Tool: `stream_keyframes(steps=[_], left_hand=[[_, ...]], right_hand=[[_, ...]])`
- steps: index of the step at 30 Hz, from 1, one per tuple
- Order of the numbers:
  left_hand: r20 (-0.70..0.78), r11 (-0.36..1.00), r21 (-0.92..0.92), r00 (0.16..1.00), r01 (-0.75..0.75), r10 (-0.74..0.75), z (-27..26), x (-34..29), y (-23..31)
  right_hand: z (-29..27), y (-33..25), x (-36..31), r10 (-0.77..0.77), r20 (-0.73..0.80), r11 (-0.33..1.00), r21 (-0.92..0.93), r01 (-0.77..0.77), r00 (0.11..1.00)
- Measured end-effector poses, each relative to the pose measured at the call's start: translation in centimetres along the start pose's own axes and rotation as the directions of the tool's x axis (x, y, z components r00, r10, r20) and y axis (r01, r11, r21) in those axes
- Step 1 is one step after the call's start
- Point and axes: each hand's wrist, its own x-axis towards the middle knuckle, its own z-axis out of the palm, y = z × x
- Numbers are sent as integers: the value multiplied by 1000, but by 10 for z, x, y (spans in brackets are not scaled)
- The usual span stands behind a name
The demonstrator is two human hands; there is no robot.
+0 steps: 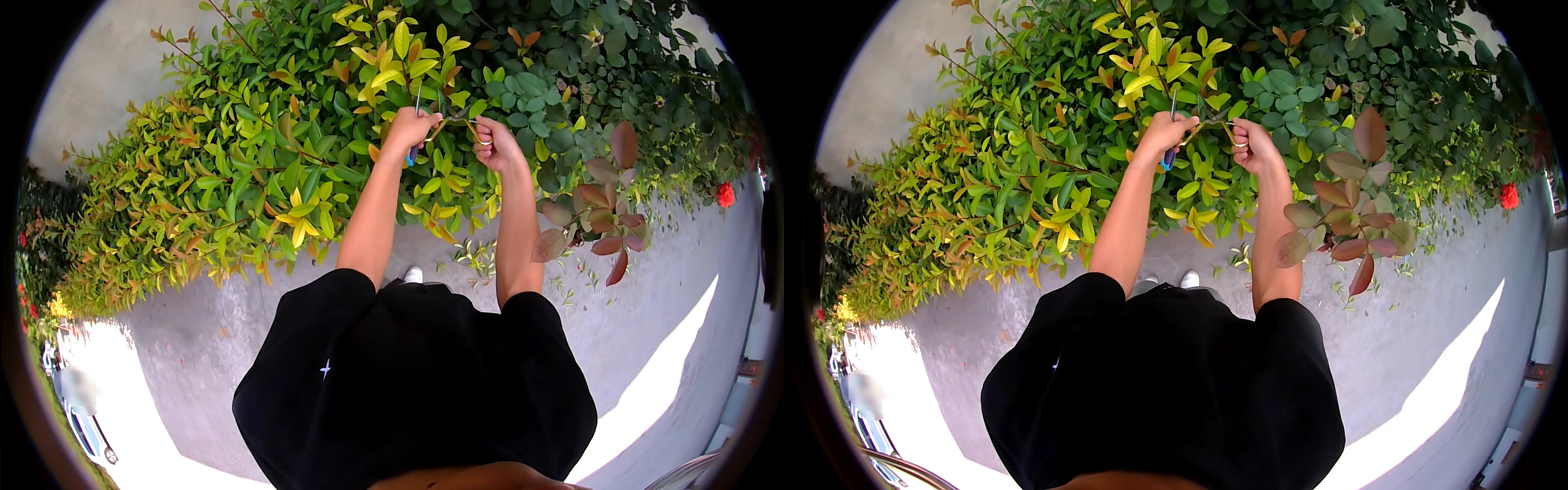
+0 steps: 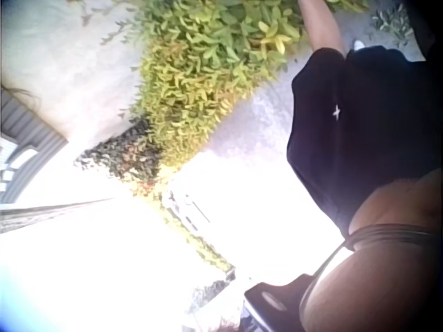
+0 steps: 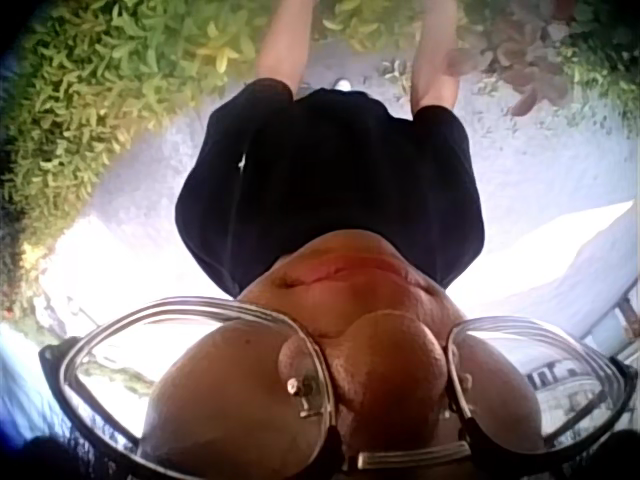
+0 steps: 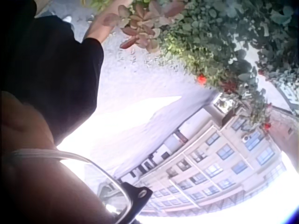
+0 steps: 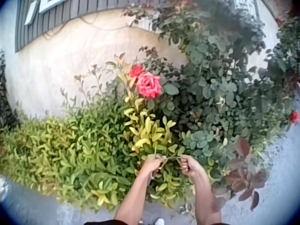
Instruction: The person trims leaves and stems from a hedge using scissors, occasionally picking off small branches by hand.
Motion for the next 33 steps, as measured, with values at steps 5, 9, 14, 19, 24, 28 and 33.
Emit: stream_keyframes(steps=[5, 9, 14, 19, 24, 28, 33], left_hand=[[-43, 999, 27, 998, 39, -38, 7, 13, 5], [-80, 999, -24, 996, 45, -47, 6, 27, 1], [-117, 997, -63, 992, 50, -57, 13, 39, -9], [-270, 982, -186, 960, 16, -67, 28, 54, -15], [-256, 978, -192, 958, 78, -127, 34, 66, -20], [-155, 968, -224, 977, 111, -148, 25, 66, -22], [-51, 912, -361, 973, 194, -227, 47, 48, -18]], right_hand=[[3, -3, 21, 0, -58, 999, 53, 3, 998], [15, -8, 35, -19, -114, 999, 36, 23, 993], [25, -9, 53, -56, -188, 998, -7, 56, 981], [34, -4, 73, -151, -298, 988, -53, 142, 943], [35, -5, 81, -169, -372, 986, -72, 152, 913], [21, -10, 74, -121, -290, 993, -51, 110, 949], [17, -1, 69, -212, -323, 967, -208, 149, 922]])
